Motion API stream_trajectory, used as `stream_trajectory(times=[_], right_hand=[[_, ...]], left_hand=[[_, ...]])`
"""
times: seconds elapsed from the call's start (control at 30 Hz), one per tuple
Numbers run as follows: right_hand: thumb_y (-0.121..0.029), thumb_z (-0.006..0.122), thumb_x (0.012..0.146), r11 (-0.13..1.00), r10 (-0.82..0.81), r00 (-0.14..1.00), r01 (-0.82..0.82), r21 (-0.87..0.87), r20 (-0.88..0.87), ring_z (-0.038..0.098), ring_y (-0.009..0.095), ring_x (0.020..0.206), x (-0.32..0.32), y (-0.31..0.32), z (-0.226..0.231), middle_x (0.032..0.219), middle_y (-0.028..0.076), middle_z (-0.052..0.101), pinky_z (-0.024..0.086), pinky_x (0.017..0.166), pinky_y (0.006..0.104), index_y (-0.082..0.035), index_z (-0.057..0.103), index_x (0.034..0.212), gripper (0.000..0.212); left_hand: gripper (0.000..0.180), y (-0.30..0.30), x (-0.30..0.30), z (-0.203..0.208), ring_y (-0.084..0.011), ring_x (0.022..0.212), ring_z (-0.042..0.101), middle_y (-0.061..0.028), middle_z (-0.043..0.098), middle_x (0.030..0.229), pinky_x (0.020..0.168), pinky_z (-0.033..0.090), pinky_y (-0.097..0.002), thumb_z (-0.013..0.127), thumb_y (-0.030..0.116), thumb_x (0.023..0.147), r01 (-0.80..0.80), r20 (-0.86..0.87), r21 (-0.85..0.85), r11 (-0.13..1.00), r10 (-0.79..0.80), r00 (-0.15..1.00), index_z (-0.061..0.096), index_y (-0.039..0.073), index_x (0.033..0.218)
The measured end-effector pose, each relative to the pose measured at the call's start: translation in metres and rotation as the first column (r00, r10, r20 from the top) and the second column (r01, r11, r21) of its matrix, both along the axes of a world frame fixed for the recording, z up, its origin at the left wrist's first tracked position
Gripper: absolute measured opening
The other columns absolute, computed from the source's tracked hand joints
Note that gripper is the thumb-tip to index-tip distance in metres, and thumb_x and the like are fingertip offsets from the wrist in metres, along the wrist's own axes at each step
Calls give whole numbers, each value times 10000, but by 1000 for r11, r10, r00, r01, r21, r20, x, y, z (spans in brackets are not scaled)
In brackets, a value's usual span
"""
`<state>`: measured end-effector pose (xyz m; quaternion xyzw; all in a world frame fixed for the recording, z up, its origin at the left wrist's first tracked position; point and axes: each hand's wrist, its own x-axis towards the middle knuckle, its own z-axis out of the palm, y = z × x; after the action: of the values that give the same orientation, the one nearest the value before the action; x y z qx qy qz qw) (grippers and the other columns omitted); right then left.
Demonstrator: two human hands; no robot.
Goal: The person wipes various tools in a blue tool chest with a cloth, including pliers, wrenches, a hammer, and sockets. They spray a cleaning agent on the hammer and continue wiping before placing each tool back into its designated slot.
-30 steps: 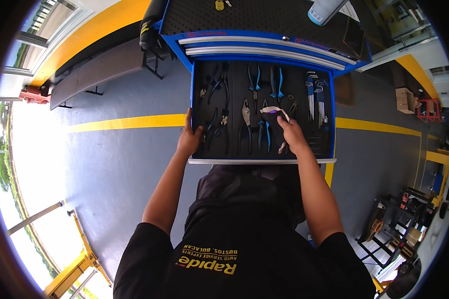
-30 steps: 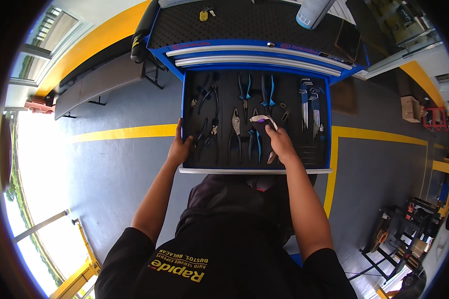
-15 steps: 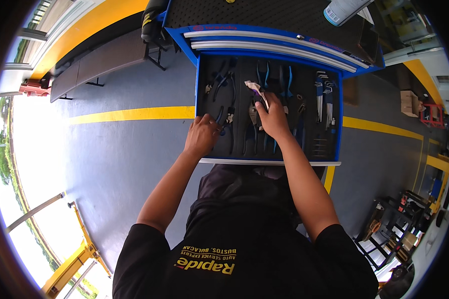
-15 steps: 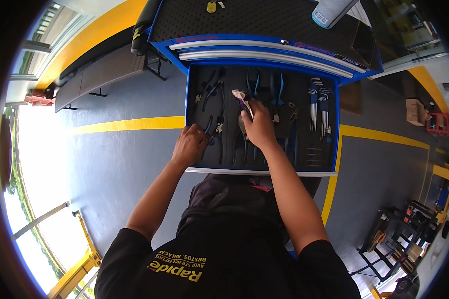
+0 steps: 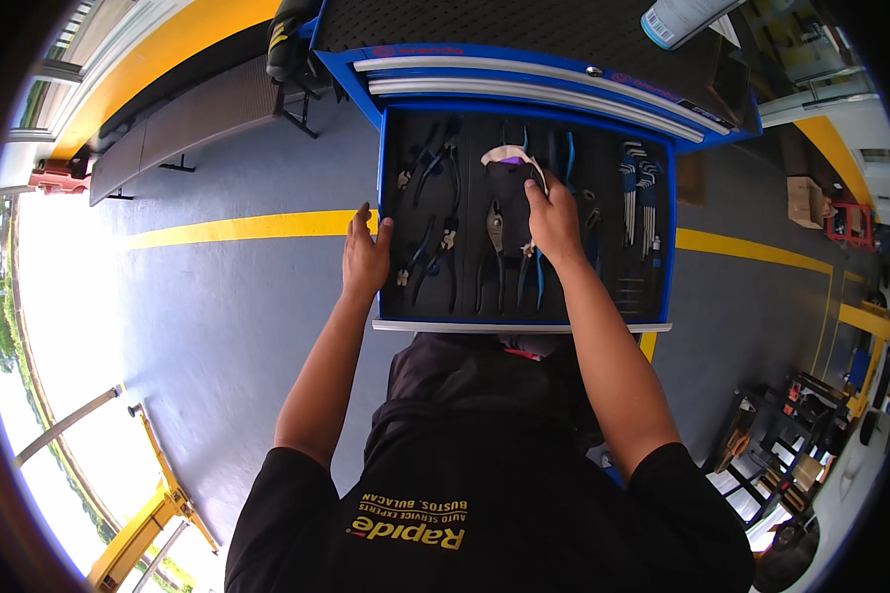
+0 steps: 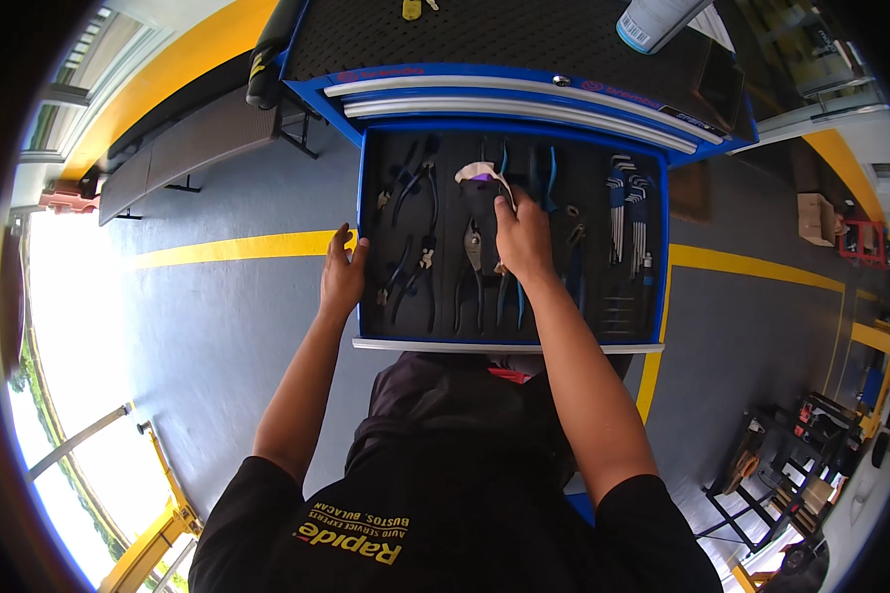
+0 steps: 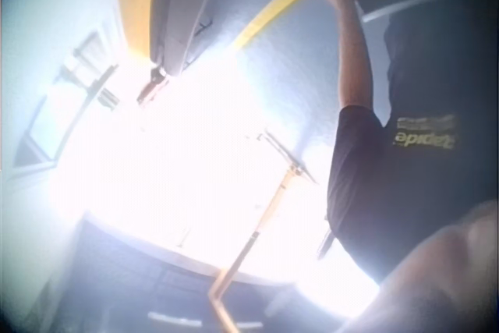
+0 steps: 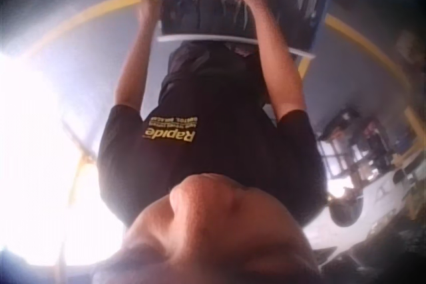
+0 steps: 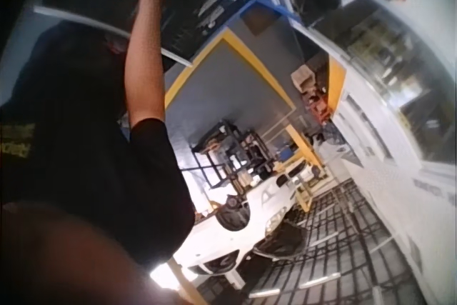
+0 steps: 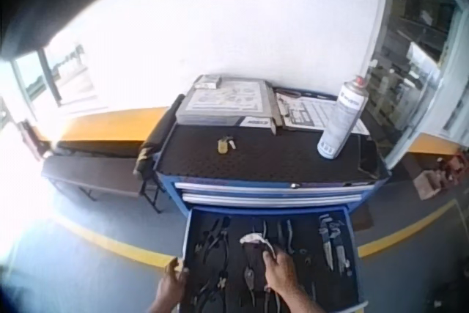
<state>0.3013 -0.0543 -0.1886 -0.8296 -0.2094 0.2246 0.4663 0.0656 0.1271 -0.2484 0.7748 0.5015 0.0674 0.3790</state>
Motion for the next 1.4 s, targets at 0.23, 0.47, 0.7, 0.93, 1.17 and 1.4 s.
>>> stream_trajectory(times=[0.23, 0.47, 0.7, 0.93, 1.17, 1.4], right_hand=[[-211, 606, 981, 952, 302, 757, -270, -144, 579, 540, 274, 1305, 10, 107, -65, 1370, 56, 654, 342, 1126, 544, -154, 726, 1194, 251], [-171, 628, 961, 946, 324, 726, -257, -198, 606, 538, 251, 1300, -42, 76, -81, 1420, 49, 628, 403, 1103, 469, -106, 724, 1176, 244], [-137, 685, 897, 941, 316, 817, -205, -269, 482, 602, 319, 1031, -95, 50, -58, 1301, 128, 614, 515, 940, 416, -42, 693, 1096, 221], [-173, 661, 906, 758, 650, 724, -594, -270, 232, 632, 350, 1029, -145, 42, -50, 1176, 163, 551, 560, 893, 495, -34, 654, 1067, 212], [-186, 664, 886, 878, 474, 769, -448, -166, 430, 576, 308, 1130, -144, 57, -31, 1203, 134, 580, 552, 910, 441, 2, 650, 1069, 263], [-245, 525, 937, 787, 561, 730, -617, -23, -392, 655, 402, 1031, -90, 14, -32, 1089, 224, 713, 500, 950, 481, -8, 685, 1159, 362]], left_hand=[[712, -19, 8, -11, -403, 1475, 385, -223, 419, 1585, 1207, 310, -440, 287, 600, 1076, -43, 77, -190, 981, 58, 995, 312, 130, 1610], [686, -22, 6, -19, -385, 1465, 404, -205, 447, 1570, 1201, 312, -431, 296, 582, 1077, -124, 136, -175, 977, 148, 980, 364, 130, 1588], [710, -11, 2, -26, -382, 1452, 411, -198, 460, 1558, 1216, 283, -439, 286, 596, 1077, -242, 330, -301, 923, 338, 881, 368, 104, 1582], [690, 1, 7, -42, -360, 1389, 460, -203, 504, 1507, 1189, 326, -470, 271, 565, 1092, -211, 447, -432, 877, 411, 794, 409, 77, 1559], [668, 4, 3, -56, -293, 1311, 529, -182, 546, 1468, 1140, 384, -403, 312, 530, 1097, -168, 520, -541, 824, 485, 703, 471, 27, 1505], [607, 1, 13, -45, -314, 1292, 555, -168, 538, 1485, 1137, 407, -407, 360, 477, 1100, -223, 495, -409, 885, 421, 761, 462, 37, 1505]])
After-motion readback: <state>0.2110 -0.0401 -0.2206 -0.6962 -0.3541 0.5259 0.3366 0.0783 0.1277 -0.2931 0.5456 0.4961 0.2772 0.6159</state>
